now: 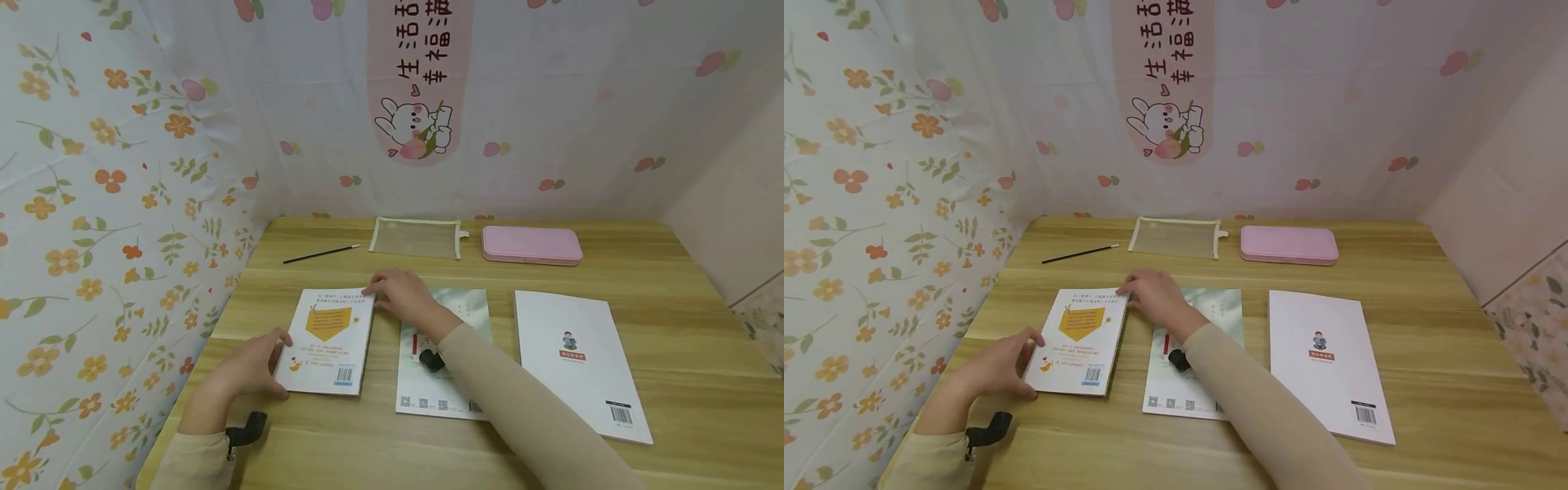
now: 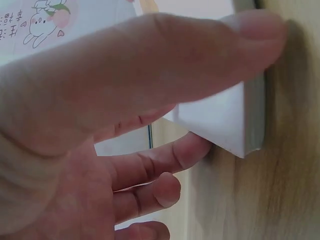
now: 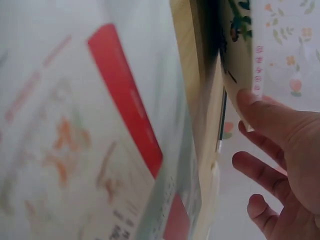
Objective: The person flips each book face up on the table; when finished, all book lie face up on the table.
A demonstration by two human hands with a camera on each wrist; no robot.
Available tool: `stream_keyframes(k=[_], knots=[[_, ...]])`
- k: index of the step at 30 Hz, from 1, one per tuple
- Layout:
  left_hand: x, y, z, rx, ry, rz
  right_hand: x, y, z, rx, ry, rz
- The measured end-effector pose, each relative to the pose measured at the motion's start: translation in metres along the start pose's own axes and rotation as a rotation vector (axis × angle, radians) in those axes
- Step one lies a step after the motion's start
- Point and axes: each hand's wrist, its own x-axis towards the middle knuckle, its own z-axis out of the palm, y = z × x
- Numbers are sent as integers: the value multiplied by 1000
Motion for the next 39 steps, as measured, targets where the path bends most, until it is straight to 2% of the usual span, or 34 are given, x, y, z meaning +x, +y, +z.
stream_keyframes(k=[4,10,15,20,25,30,36,39], knots=[[0,1,1,41,0,-30,-2,1,-5,21,12,-14],[0,5,1,106,56,-28,-5,6,-10,83,55,-50],[-1,2,-4,114,108,25,-7,13,-11,131,100,-82],[-7,-4,-13,105,177,74,-9,18,-12,266,125,-21],[-9,-4,-30,111,301,79,-12,20,-14,364,162,49],[-9,1,-43,111,443,126,-14,21,-16,354,193,92],[-13,5,-42,73,605,154,-15,21,-17,387,241,115],[-11,5,-40,49,708,196,-15,21,-18,435,262,130]])
